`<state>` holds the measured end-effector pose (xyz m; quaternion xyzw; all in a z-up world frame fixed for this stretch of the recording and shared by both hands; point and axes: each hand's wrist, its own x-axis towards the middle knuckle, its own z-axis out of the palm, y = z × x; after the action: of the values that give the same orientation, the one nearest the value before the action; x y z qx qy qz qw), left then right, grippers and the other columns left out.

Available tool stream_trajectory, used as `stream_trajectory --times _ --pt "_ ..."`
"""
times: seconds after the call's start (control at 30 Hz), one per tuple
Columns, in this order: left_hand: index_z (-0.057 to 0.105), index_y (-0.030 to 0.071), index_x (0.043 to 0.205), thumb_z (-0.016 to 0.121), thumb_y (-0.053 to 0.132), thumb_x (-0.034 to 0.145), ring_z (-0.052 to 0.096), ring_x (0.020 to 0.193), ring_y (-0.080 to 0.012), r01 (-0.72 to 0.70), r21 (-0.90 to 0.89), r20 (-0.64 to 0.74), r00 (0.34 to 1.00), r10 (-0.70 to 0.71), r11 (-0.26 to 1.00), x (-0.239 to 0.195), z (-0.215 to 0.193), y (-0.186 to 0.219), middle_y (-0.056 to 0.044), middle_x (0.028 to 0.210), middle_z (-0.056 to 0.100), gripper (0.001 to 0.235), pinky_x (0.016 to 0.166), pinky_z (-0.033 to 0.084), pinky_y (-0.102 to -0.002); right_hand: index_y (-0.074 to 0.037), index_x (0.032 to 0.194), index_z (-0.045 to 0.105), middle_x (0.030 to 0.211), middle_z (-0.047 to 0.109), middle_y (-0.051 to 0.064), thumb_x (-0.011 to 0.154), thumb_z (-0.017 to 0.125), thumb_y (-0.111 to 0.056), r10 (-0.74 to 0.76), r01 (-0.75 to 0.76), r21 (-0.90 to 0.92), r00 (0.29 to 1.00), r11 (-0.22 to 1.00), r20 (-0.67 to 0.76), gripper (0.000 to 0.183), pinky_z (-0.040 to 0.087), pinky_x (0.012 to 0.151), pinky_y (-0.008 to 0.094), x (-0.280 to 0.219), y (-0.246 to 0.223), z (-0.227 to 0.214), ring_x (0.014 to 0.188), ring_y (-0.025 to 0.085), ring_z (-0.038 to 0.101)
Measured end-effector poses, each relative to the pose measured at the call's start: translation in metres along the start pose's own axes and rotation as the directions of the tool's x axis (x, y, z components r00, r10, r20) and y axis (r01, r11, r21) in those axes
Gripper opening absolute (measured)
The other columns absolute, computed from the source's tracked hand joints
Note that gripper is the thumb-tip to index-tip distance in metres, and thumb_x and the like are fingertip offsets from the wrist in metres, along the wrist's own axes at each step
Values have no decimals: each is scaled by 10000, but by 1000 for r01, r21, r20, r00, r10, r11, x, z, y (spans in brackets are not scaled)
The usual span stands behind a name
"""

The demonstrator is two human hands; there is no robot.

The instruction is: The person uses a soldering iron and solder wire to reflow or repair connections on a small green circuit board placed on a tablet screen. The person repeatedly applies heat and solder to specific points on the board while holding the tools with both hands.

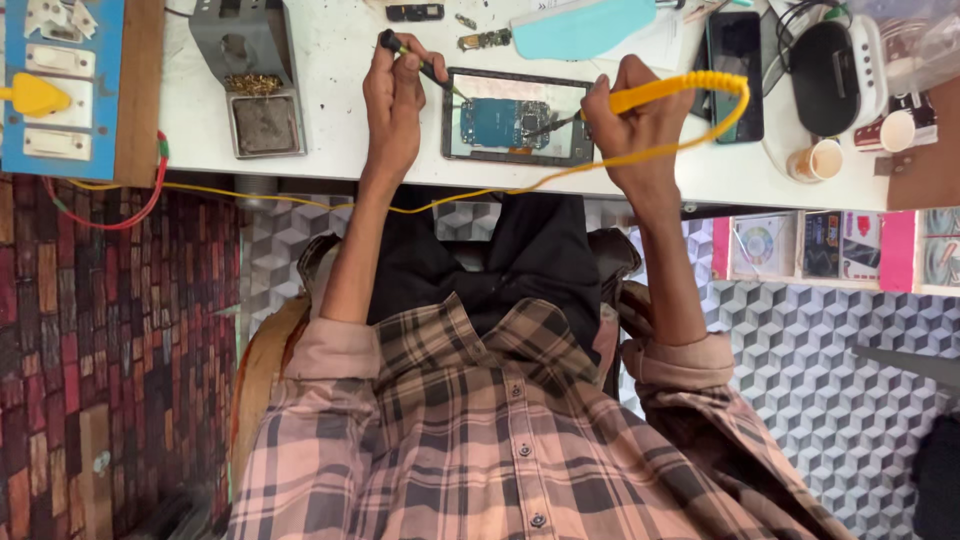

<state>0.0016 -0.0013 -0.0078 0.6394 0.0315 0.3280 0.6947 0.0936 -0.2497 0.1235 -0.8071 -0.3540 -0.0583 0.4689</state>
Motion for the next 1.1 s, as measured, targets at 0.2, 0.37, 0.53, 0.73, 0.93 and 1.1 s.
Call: stream_trajectory --times 0.2,0.37,0.53,0.73,0.93,1.1 --pt "538 78 1147 453 509 1136 297 528 -14 -34 -6 22 999 34 999 -3 -5 -2 -27 919 699 439 482 251 -208 -16 718 354 600 321 37 1003 690 -76 -19 16 -35 996 999 -87 444 236 550 311 -9 -6 8 579 105 318" --pt "541 85 1127 458 498 1153 310 553 -18 -43 13 16 999 43 999 3 0 1 -17 907 701 422 490 251 -208 -25 729 413 615 438 0 1040 683 -106 71 -71 45 997 996 -1 420 284 529 271 -10 -14 -10 580 62 386" --pt "546 79 1151 462 500 1149 319 559 -15 -66 22 29 997 65 998 3 -2 0 -13 912 702 430 500 264 -209 -28 743 465 626 513 2 1078 686 -183 178 -175 139 984 975 -4 430 356 457 235 -24 -22 -14 498 69 516" --pt "545 80 1148 482 489 1145 321 539 -18 -87 4 33 996 87 996 5 -1 2 -28 926 721 414 489 267 -210 2 779 529 629 591 60 1075 704 -211 207 -185 129 961 974 -185 405 381 442 239 -40 -18 -2 481 95 562" --pt "566 84 1144 496 486 1140 354 526 -24 -74 -4 17 997 74 997 4 0 8 -37 944 735 408 479 299 -212 20 816 553 693 652 90 1089 667 -199 210 -162 185 938 969 -276 368 432 454 239 -55 -14 8 513 98 579" --pt "578 87 1154 487 493 1136 402 548 -30 -70 -10 9 998 70 998 3 -2 9 -44 949 723 417 498 333 -209 12 814 549 664 611 94 1087 667 -193 223 -169 201 931 965 -290 362 421 462 238 -56 -10 12 513 94 554"
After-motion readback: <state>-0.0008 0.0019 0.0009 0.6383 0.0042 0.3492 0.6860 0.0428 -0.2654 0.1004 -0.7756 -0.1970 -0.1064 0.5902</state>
